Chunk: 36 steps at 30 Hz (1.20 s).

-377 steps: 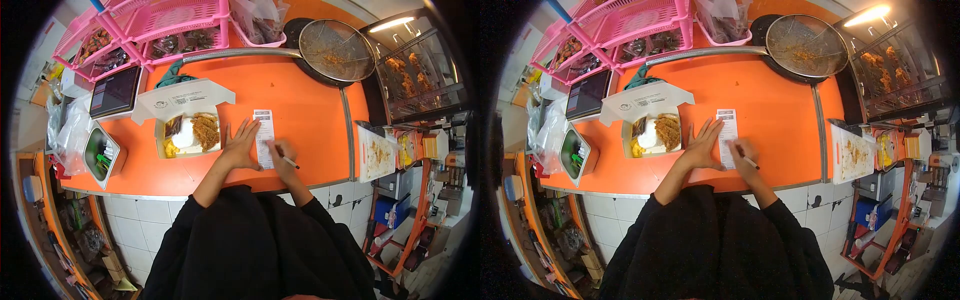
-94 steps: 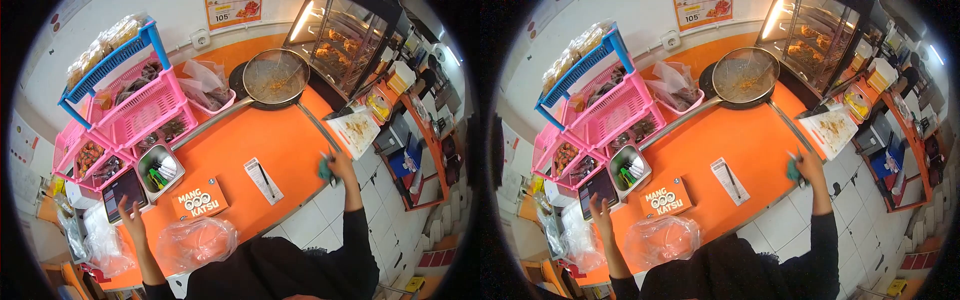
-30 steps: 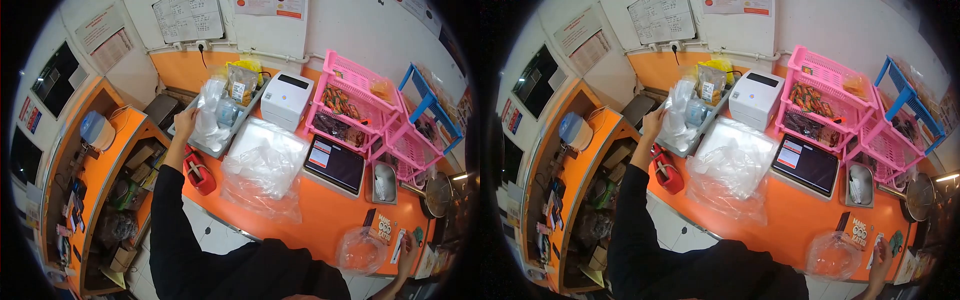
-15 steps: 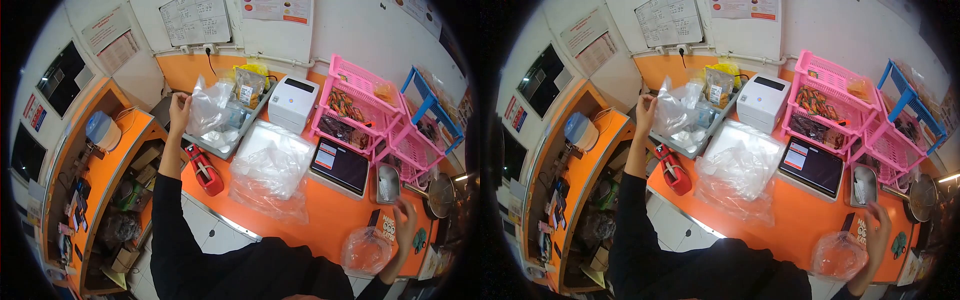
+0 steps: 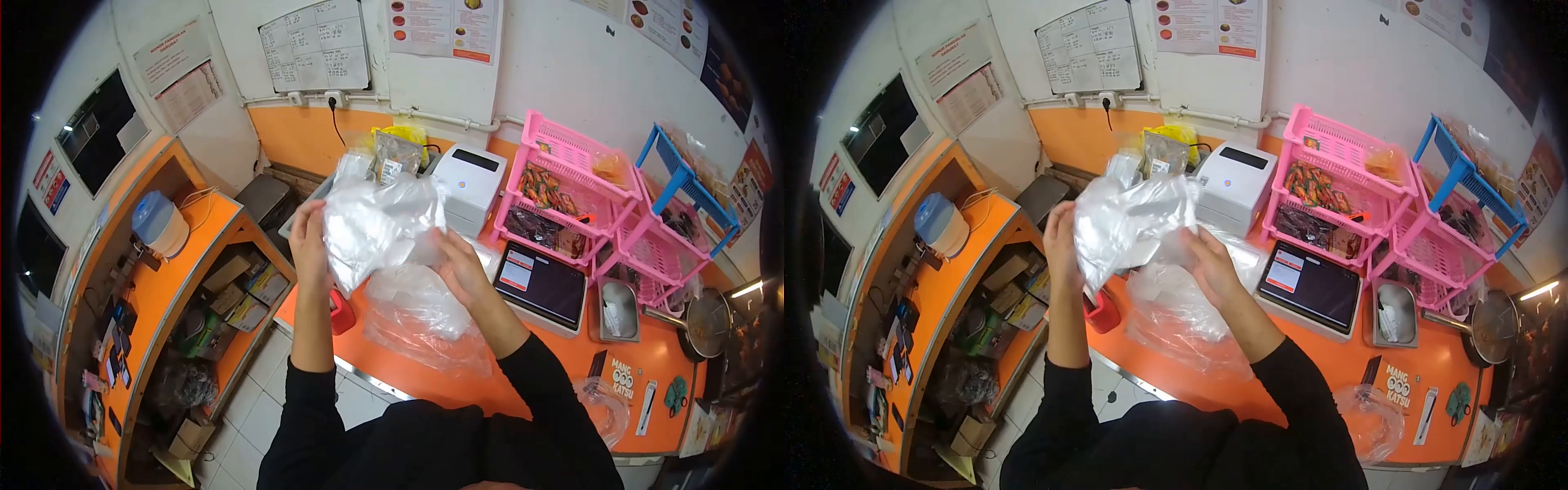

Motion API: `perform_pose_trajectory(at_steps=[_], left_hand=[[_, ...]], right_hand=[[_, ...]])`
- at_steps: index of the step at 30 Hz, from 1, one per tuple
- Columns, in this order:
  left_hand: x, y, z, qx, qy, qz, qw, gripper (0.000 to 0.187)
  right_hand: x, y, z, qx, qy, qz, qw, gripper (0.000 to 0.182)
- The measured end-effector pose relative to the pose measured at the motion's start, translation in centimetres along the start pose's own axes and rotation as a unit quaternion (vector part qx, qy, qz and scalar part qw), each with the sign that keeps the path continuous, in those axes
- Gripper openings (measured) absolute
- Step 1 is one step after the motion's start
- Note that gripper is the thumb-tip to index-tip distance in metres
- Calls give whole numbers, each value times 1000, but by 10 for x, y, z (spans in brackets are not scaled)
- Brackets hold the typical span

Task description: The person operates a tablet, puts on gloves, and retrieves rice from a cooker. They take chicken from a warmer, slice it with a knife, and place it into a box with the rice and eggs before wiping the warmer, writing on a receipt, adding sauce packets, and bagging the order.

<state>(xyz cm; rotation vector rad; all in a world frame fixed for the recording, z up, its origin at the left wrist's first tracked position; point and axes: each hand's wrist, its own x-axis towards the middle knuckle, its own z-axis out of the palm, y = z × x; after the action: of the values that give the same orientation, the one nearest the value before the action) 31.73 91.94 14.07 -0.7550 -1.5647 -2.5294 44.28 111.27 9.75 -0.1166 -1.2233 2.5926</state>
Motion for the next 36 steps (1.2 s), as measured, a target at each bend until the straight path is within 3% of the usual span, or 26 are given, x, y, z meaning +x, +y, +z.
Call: perform_pose_trajectory(at_steps=[2, 3, 5, 6, 8, 9, 12, 14, 17, 20, 21, 24, 30, 33, 36], left_hand=[[-21, -7, 2, -119, 43, -135, 983, 18], [-33, -6, 8, -119, 45, -136, 983, 18], [-57, -3, 26, -286, -22, -269, 919, 31], [-68, -12, 32, -287, -20, -270, 919, 31], [-83, -34, 41, -134, 6, -191, 972, 44], [-85, -40, 43, -85, 22, -187, 979, 53], [-83, -46, 46, -125, 29, -190, 973, 49], [-80, -43, 50, -128, 26, -182, 975, 46], [-76, -43, 47, -161, 23, -203, 966, 42], [-72, -48, 44, -163, 15, -201, 966, 40], [-71, -47, 43, -162, 13, -202, 966, 40], [-68, -39, 45, -206, 12, -240, 949, 37], [-62, -43, 39, -244, 19, -270, 931, 32], [-52, -60, 30, -216, 39, -222, 950, 32], [-49, -61, 28, -172, 48, -192, 965, 35]], right_hand=[[0, 4, -2, -93, -15, -11, 995, 40], [-3, 4, 4, -94, -15, -9, 995, 40], [-11, 3, 17, -311, -35, -49, 948, 39], [-14, 7, 20, -312, -35, -46, 948, 39], [-23, 12, 24, -417, 12, -103, 903, 40], [-27, 10, 27, -439, 52, -136, 887, 30], [-44, -18, 38, -504, 103, -145, 845, 26], [-43, -21, 23, -478, 91, -181, 854, 17], [-43, -29, 9, -309, 77, -186, 929, 11], [-47, -38, 7, -315, 115, -195, 922, 12], [-49, -39, 7, -400, 132, -256, 870, 15], [-54, -41, 13, -413, 160, -285, 850, 24], [-62, -45, 20, -274, 150, -296, 903, 34], [-69, -49, 20, -201, 164, -289, 921, 30], [-74, -60, 14, -183, 184, -331, 907, 29]])
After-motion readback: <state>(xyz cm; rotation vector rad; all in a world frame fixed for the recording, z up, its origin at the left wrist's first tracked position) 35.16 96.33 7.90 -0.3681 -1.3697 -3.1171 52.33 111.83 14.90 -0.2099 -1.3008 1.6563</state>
